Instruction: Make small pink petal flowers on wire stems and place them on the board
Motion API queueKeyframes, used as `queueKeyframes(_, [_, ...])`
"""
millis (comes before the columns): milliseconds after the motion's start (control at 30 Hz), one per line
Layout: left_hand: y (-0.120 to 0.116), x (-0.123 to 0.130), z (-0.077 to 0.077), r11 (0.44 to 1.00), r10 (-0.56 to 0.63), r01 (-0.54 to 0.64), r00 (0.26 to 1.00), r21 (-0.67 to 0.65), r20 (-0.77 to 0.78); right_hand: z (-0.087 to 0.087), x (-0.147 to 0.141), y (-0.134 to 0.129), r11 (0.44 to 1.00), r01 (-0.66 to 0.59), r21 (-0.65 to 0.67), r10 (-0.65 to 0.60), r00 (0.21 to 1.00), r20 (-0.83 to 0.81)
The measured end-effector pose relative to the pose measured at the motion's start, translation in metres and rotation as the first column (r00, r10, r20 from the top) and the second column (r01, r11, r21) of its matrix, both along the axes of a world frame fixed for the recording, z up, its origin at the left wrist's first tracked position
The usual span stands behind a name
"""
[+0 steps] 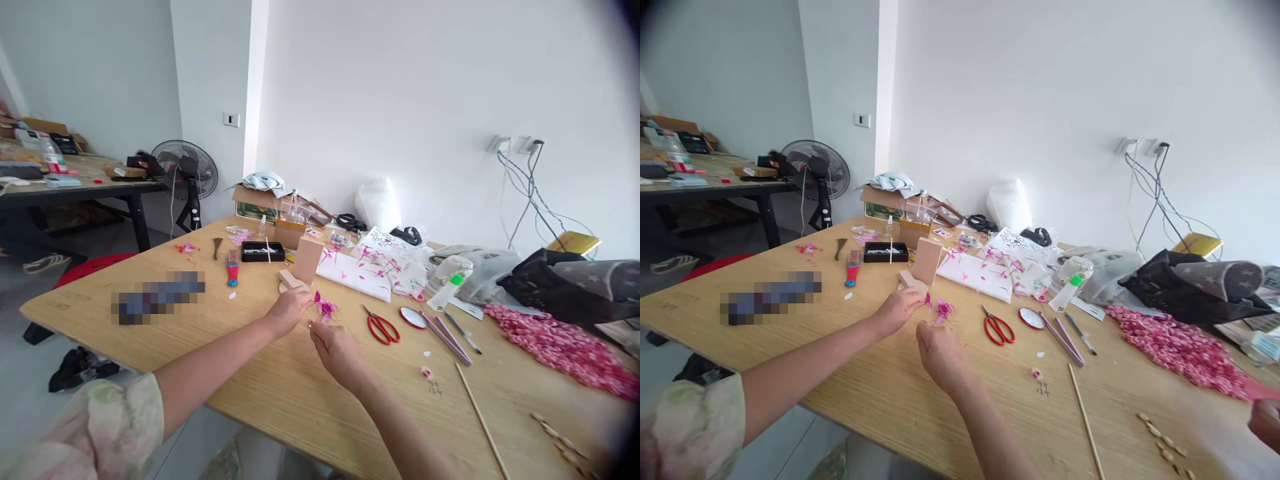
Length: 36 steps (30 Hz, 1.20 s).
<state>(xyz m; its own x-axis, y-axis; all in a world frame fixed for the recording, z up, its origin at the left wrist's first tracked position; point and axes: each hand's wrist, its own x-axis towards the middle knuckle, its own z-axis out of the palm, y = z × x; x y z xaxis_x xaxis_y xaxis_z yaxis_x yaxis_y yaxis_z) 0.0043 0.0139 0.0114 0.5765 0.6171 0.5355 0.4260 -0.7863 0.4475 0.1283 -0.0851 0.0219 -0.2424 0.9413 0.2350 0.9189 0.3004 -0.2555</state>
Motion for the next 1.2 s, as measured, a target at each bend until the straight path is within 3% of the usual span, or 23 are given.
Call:
queueKeyframes(133, [-0.005,0.003,0.000,0.966,-0.185,0.220,0.957,0.140,-0.224,0.044,0.014,0.005,0.999,-0.046,-0.002,0.046,0.994,0.095])
queueKeyframes(233, [-0.021,0.004,0.010,0.887,-0.402,0.441,0.883,0.138,-0.241,0.061,0.036,0.018,0.997,-0.070,0.038,0.072,0.997,-0.037])
queueKeyframes(300, [-0.033,0.004,0.019,0.866,-0.473,0.490,0.868,0.099,-0.151,0.057,0.047,0.025,0.997,-0.067,0.038,0.074,0.971,-0.229])
queueKeyframes(367, [-0.042,0.003,0.027,0.874,-0.486,0.485,0.874,0.024,0.020,0.042,0.052,0.029,0.997,-0.075,-0.006,0.064,0.886,-0.458])
queueKeyframes(467, [-0.046,0.000,0.031,0.915,-0.385,0.401,0.900,-0.040,0.203,0.013,0.050,0.028,0.988,-0.116,-0.101,0.014,0.718,-0.695])
queueKeyframes(567, [-0.041,-0.003,0.026,0.954,-0.275,0.296,0.928,-0.049,0.251,-0.009,0.043,0.020,0.983,-0.109,-0.148,-0.043,0.647,-0.761])
queueKeyframes(633, [-0.034,-0.004,0.021,0.974,-0.211,0.226,0.943,-0.033,0.257,-0.019,0.039,0.014,0.988,-0.064,-0.142,-0.061,0.679,-0.731])
queueKeyframes(767, [-0.022,-0.004,0.009,0.996,-0.085,0.083,0.974,0.016,0.208,-0.029,0.023,-0.001,0.998,0.026,-0.056,-0.050,0.872,-0.486])
queueKeyframes(833, [-0.017,-0.002,0.003,0.997,-0.062,0.055,0.989,0.057,0.132,-0.027,0.011,-0.010,0.999,0.040,-0.020,-0.044,0.953,-0.299])
queueKeyframes(933, [-0.011,0.000,-0.004,0.990,-0.043,0.047,0.998,0.134,-0.036,-0.009,-0.003,-0.018,0.998,0.064,-0.028,-0.065,0.998,-0.022])
queueKeyframes(1033, [-0.013,0.000,-0.005,0.966,-0.112,0.152,0.975,0.208,-0.190,0.020,0.003,-0.014,0.997,0.061,-0.043,-0.058,0.995,0.077])
queueKeyframes(1133, [-0.027,0.001,0.003,0.908,-0.301,0.356,0.921,0.221,-0.247,0.043,0.023,-0.001,0.999,0.048,-0.025,-0.050,0.995,-0.088])
queueKeyframes(1200, [-0.038,0.001,0.012,0.867,-0.441,0.468,0.881,0.173,-0.174,0.046,0.035,0.007,0.998,0.060,-0.008,-0.061,0.986,-0.152])
